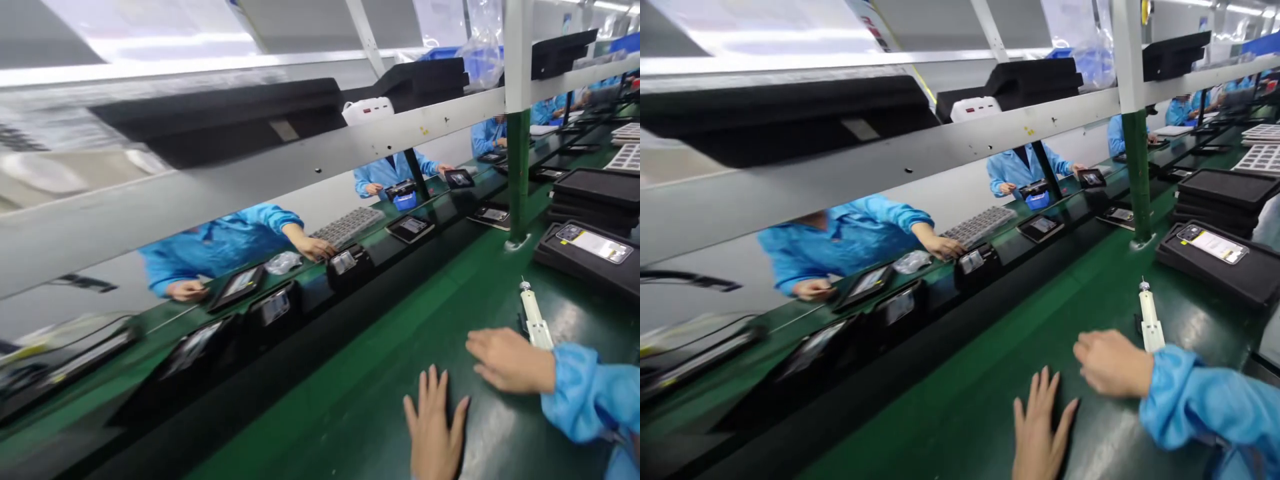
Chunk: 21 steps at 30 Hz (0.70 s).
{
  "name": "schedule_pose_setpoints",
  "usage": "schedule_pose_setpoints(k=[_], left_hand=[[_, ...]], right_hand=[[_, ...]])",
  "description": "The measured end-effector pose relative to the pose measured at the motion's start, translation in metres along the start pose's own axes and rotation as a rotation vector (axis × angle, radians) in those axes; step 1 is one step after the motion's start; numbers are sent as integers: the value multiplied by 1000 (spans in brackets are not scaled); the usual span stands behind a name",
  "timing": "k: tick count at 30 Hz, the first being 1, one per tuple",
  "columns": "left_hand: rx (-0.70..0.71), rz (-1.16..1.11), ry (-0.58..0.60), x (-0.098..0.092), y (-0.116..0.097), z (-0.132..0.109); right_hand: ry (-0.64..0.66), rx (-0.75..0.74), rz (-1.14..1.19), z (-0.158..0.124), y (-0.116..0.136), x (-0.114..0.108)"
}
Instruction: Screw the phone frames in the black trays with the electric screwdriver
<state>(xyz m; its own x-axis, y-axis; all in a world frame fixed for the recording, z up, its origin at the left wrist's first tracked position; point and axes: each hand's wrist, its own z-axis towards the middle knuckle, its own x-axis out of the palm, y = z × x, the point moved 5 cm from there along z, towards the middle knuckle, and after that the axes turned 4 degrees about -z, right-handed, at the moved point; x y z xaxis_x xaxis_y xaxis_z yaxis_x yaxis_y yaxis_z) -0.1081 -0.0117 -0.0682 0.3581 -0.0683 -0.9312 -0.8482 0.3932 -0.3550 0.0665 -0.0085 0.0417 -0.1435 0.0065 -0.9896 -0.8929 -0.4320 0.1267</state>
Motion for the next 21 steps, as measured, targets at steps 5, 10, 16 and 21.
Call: schedule_pose_setpoints(k=[5, 10, 16, 21], left_hand=[[88, 19, 71, 10, -61, 77], [27, 4, 12, 16, -52, 109], [-23, -32, -41, 11, -49, 137], [-41, -53, -42, 13, -48, 144]], right_hand=[[48, 264, -212, 75, -126, 1], [34, 520, -318, 134, -235, 2], [-9, 589, -323, 179, -264, 1], [-37, 551, -248, 207, -237, -8]])
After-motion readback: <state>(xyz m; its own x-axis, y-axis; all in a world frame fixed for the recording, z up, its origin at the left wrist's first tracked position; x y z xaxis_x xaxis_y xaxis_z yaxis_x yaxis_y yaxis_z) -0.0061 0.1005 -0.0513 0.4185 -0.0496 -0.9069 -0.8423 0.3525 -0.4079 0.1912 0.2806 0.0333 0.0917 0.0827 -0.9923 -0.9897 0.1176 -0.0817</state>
